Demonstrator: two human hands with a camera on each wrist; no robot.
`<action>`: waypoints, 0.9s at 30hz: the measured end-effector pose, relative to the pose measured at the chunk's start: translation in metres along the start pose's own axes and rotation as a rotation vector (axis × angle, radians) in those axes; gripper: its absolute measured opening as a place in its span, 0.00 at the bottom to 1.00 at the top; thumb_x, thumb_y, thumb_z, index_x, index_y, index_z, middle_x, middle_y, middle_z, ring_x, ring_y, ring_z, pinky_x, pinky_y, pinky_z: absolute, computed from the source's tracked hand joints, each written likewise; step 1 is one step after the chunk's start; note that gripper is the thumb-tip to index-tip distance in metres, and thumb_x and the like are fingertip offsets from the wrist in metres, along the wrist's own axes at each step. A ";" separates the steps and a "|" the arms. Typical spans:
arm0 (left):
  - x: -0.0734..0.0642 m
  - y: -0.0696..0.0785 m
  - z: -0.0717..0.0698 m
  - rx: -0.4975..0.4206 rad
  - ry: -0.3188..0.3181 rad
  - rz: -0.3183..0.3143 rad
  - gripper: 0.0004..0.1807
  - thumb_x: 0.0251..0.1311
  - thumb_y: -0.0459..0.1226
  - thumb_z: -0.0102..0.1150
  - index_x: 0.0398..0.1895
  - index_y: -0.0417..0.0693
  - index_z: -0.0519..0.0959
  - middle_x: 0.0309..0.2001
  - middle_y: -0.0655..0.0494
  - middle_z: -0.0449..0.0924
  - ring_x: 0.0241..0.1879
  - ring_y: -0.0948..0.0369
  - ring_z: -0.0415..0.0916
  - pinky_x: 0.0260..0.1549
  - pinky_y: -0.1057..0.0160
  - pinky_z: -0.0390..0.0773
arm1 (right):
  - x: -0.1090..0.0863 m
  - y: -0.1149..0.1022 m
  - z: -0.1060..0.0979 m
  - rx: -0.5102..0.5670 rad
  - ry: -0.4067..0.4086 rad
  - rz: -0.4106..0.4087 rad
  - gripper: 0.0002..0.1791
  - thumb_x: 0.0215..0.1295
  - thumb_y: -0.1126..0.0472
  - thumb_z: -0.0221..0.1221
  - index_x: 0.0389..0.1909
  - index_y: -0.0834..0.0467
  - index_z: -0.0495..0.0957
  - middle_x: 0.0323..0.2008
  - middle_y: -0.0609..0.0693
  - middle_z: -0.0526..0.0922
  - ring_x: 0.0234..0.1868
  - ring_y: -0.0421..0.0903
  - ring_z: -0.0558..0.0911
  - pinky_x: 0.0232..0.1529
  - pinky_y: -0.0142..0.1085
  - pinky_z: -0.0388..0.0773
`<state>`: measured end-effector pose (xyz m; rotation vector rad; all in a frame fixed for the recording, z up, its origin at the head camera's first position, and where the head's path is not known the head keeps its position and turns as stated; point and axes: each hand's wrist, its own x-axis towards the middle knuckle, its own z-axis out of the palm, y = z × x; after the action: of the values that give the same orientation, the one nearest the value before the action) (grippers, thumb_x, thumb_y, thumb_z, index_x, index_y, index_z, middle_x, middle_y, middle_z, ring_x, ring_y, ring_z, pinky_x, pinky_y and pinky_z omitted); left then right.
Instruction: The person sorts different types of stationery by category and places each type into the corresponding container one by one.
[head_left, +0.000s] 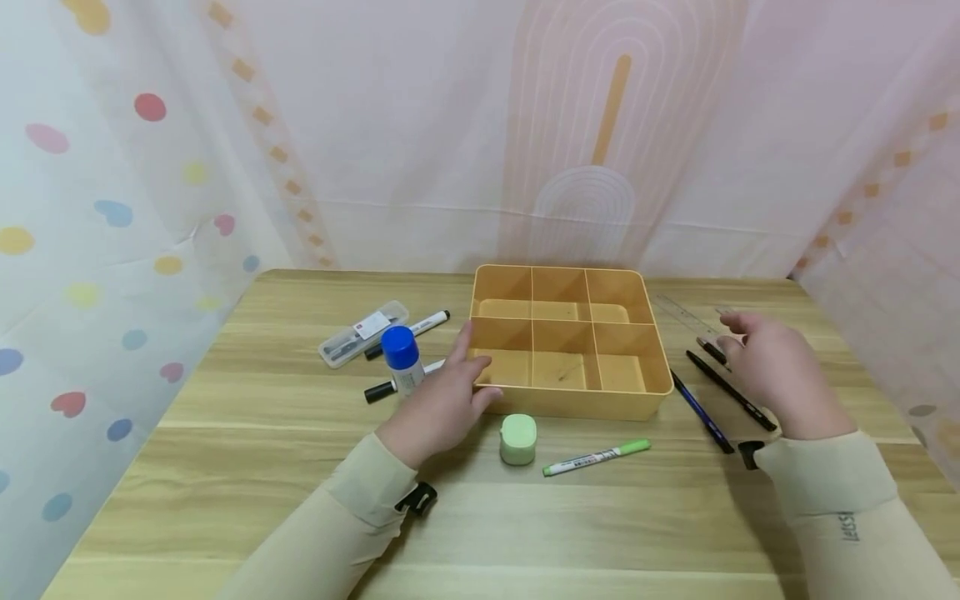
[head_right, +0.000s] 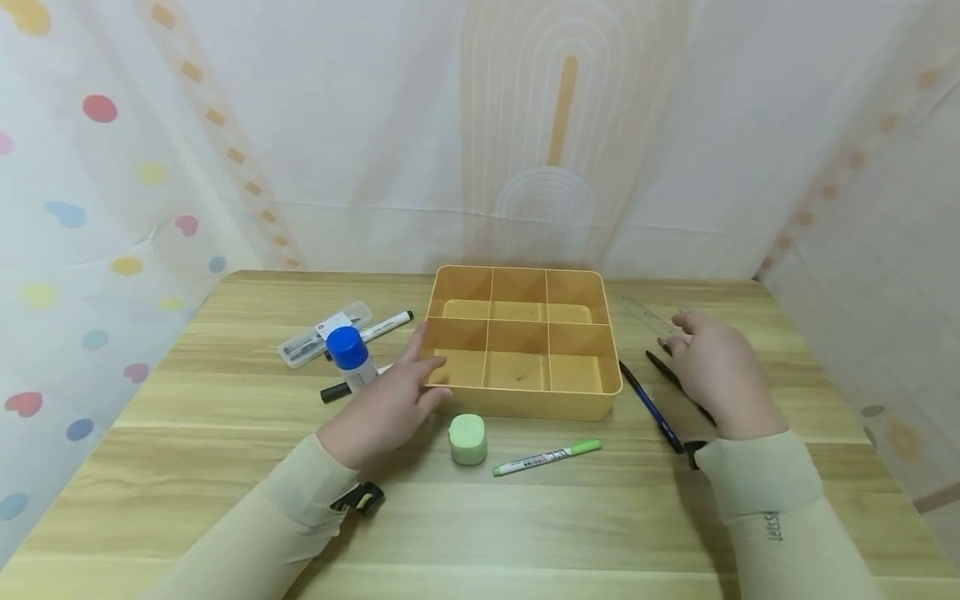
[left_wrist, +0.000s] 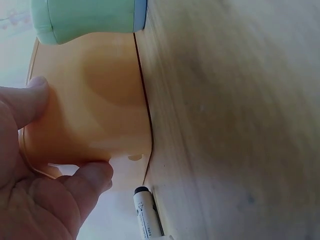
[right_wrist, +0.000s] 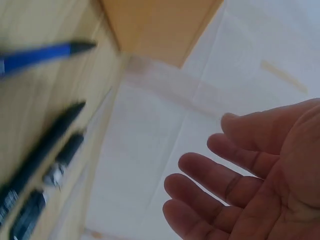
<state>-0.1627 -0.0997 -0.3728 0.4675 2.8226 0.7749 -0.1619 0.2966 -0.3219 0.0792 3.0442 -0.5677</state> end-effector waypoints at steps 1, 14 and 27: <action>0.000 0.000 0.000 0.002 0.000 0.000 0.34 0.78 0.52 0.56 0.78 0.43 0.69 0.88 0.52 0.28 0.74 0.43 0.71 0.69 0.46 0.76 | 0.003 0.003 -0.003 -0.007 -0.019 0.009 0.28 0.83 0.57 0.45 0.75 0.69 0.65 0.69 0.74 0.73 0.57 0.72 0.80 0.56 0.67 0.75; -0.003 0.002 -0.001 0.009 0.001 -0.008 0.34 0.78 0.52 0.55 0.78 0.44 0.68 0.88 0.52 0.28 0.73 0.43 0.73 0.67 0.46 0.79 | 0.044 0.042 -0.035 -0.123 -0.141 0.010 0.27 0.81 0.60 0.47 0.70 0.76 0.66 0.66 0.79 0.71 0.65 0.79 0.70 0.65 0.72 0.67; -0.002 0.000 0.000 0.005 0.004 0.004 0.34 0.78 0.51 0.55 0.79 0.43 0.67 0.88 0.52 0.28 0.72 0.44 0.73 0.66 0.47 0.80 | 0.066 0.070 -0.034 -0.169 -0.206 0.023 0.29 0.78 0.58 0.54 0.64 0.81 0.69 0.63 0.81 0.72 0.61 0.81 0.72 0.63 0.72 0.70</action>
<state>-0.1611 -0.1004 -0.3730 0.4723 2.8291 0.7704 -0.2250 0.3771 -0.3194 0.0472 2.8719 -0.2946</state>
